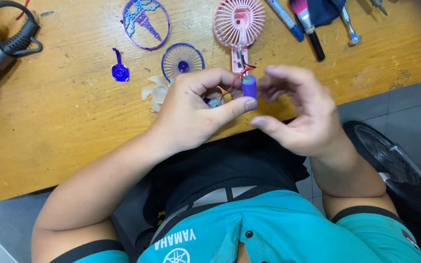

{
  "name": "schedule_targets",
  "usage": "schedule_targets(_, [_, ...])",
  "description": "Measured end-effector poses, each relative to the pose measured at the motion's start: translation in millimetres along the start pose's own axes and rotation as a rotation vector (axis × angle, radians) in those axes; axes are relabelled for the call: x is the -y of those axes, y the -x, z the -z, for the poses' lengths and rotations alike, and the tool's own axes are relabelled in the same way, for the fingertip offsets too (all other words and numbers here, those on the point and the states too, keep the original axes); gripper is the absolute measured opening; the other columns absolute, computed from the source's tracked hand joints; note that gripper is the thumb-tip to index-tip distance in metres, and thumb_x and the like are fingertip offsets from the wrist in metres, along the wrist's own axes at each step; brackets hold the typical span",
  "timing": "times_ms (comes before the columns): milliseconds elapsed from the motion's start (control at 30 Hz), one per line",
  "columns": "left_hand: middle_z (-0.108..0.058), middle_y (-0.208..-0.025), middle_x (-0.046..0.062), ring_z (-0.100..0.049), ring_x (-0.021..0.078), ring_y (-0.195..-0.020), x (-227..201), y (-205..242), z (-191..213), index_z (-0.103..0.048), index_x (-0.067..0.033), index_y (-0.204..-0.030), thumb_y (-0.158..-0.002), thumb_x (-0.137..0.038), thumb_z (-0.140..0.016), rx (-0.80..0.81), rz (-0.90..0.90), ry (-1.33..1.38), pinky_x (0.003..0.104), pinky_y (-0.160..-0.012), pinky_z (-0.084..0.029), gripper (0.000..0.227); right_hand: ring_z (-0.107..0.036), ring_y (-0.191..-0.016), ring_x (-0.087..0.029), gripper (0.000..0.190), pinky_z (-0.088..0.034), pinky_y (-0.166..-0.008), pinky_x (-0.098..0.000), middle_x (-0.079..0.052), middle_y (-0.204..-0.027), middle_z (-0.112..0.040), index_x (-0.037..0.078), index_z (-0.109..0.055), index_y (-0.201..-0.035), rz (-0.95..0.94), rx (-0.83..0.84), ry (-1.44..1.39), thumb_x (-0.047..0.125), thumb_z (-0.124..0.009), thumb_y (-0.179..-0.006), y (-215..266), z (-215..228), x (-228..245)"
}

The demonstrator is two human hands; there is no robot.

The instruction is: Assembling a small handheld fan by installing the motor, battery, and internal components into the plastic housing.

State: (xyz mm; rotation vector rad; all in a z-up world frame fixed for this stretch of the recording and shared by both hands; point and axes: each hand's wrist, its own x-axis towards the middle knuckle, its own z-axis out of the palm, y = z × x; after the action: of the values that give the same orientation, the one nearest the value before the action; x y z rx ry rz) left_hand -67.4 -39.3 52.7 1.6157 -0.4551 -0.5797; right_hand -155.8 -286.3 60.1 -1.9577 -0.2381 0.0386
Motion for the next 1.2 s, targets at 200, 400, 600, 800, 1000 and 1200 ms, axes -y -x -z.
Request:
schedule_targets(200, [-0.080, -0.103, -0.008, -0.064, 0.0057, -0.089, -1, -5, 5, -0.083, -0.0152, -0.121, -0.105, -0.029, -0.089, 0.061, -0.005, -0.132, 0.026, -0.082, -0.053, 0.022, -0.083, -0.126, -0.033, 0.056, -0.070, -0.114, -0.0387, -0.028, -0.138, -0.078, -0.010, -0.058, -0.151, -0.067, -0.066, -0.032, -0.002, -0.088, -0.106, -1, -25, 1])
schedule_targets(400, [-0.078, -0.101, 0.009, -0.072, 0.0292, -0.094, 1, -13, 30, -0.078, -0.0043, -0.118, -0.117, -0.006, -0.074, 0.003, -0.264, -0.455, 0.043, -0.084, -0.052, 0.004, -0.083, -0.108, -0.030, 0.058, -0.070, -0.107, -0.0376, -0.026, -0.122, -0.080, -0.003, -0.038, -0.164, -0.175, -0.051, -0.122, -0.003, -0.070, -0.115, 12, -19, -2])
schedule_targets(600, [-0.079, -0.104, 0.012, -0.073, 0.0381, -0.096, 3, -16, 31, -0.076, -0.0065, -0.118, -0.116, -0.009, -0.072, -0.003, -0.228, -0.603, 0.051, -0.081, -0.052, 0.006, -0.084, -0.106, -0.025, 0.024, -0.075, -0.097, -0.0339, -0.022, -0.117, -0.080, -0.005, -0.063, -0.140, -0.223, -0.077, -0.101, -0.003, -0.067, -0.116, 19, -23, -10])
schedule_targets(800, [-0.075, -0.098, 0.012, -0.073, 0.0415, -0.088, 15, -33, 35, -0.076, -0.0096, -0.120, -0.116, -0.014, -0.073, 0.019, -0.303, -0.772, 0.057, -0.068, -0.051, 0.007, -0.084, -0.109, -0.023, 0.035, -0.072, -0.100, -0.0316, -0.019, -0.122, -0.084, -0.009, -0.068, -0.146, -0.158, -0.031, 0.005, -0.001, -0.075, -0.113, 15, -26, -9])
schedule_targets(1000, [-0.080, -0.104, 0.011, -0.076, 0.0413, -0.091, 18, -43, 29, -0.076, -0.0088, -0.117, -0.112, -0.012, -0.076, 0.011, -0.362, -0.739, 0.055, -0.070, -0.053, 0.006, -0.085, -0.117, -0.032, 0.038, -0.072, -0.108, -0.0382, -0.027, -0.126, -0.082, -0.014, -0.063, -0.149, -0.014, -0.096, 0.066, -0.004, -0.077, -0.115, 19, -34, -23])
schedule_targets(1200, [-0.085, -0.118, 0.012, -0.081, 0.0422, -0.101, 27, -39, 29, -0.074, -0.0099, -0.137, -0.115, -0.007, -0.070, 0.011, -0.429, -0.763, 0.055, -0.069, -0.056, 0.023, -0.087, -0.112, -0.036, 0.036, -0.075, -0.104, -0.0403, -0.031, -0.122, -0.081, -0.018, -0.062, -0.144, 0.085, -0.143, 0.085, -0.001, -0.075, -0.116, 19, -38, -36])
